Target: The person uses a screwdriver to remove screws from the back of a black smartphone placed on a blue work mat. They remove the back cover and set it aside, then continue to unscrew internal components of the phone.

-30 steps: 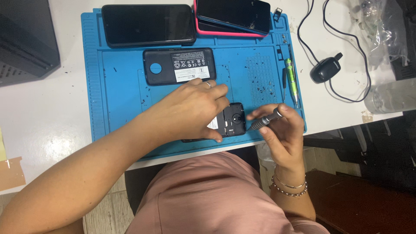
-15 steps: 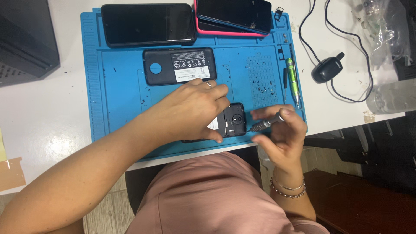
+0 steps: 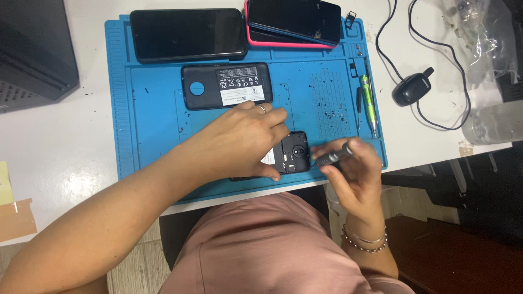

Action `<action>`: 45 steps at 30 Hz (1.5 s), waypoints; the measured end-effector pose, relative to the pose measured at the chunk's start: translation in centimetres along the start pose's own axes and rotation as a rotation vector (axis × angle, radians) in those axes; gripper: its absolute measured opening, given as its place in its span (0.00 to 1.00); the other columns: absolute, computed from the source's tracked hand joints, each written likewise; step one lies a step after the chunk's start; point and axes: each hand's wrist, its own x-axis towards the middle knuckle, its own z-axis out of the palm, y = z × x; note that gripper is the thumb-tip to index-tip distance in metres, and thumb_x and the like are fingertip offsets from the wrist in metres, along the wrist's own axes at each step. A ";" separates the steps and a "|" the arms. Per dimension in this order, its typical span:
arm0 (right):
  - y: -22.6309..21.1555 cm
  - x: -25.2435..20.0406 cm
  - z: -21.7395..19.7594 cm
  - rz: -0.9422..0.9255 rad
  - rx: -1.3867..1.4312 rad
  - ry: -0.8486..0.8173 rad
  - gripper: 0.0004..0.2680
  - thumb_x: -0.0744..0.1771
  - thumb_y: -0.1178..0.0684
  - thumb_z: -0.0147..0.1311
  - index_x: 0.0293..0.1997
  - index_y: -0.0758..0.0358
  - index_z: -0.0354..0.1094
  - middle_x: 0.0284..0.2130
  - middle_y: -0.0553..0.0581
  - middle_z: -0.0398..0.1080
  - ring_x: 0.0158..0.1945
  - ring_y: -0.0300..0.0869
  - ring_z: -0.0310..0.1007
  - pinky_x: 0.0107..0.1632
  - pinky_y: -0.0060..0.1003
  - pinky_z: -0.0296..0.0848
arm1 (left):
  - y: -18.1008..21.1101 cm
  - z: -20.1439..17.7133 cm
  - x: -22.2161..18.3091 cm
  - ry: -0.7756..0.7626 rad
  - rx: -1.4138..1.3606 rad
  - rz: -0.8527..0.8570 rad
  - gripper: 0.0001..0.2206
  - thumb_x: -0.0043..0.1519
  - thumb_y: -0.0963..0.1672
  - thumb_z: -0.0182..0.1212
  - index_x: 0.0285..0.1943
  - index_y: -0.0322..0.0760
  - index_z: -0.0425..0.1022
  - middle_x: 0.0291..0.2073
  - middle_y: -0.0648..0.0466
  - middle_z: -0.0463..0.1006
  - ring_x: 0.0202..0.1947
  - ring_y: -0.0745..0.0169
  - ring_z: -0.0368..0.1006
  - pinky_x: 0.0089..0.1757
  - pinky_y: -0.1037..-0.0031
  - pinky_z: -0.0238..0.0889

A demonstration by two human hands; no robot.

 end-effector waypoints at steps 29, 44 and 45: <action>0.8 -1.1 -0.4 -0.019 -0.150 0.108 0.26 0.63 0.68 0.61 0.66 0.75 0.47 0.42 0.76 0.63 0.43 0.66 0.76 0.49 0.64 0.78 | 5.8 2.7 -2.5 0.197 0.092 -0.246 0.29 0.58 0.48 0.69 0.64 0.24 0.71 0.48 0.44 0.72 0.56 0.43 0.66 0.53 0.59 0.57; -1.7 0.6 0.6 0.075 -0.003 0.004 0.21 0.66 0.73 0.48 0.67 0.78 0.48 0.44 0.79 0.74 0.48 0.68 0.80 0.53 0.66 0.78 | 6.4 4.6 -3.0 0.241 0.037 -0.325 0.30 0.59 0.47 0.69 0.70 0.28 0.67 0.59 0.42 0.71 0.65 0.44 0.63 0.62 0.56 0.51; -1.6 0.7 0.5 0.048 -0.098 0.027 0.23 0.64 0.69 0.56 0.66 0.75 0.51 0.44 0.77 0.72 0.47 0.67 0.79 0.51 0.63 0.78 | 6.4 4.8 -3.0 0.276 0.037 -0.321 0.31 0.58 0.47 0.70 0.70 0.28 0.68 0.59 0.43 0.70 0.65 0.44 0.63 0.62 0.55 0.52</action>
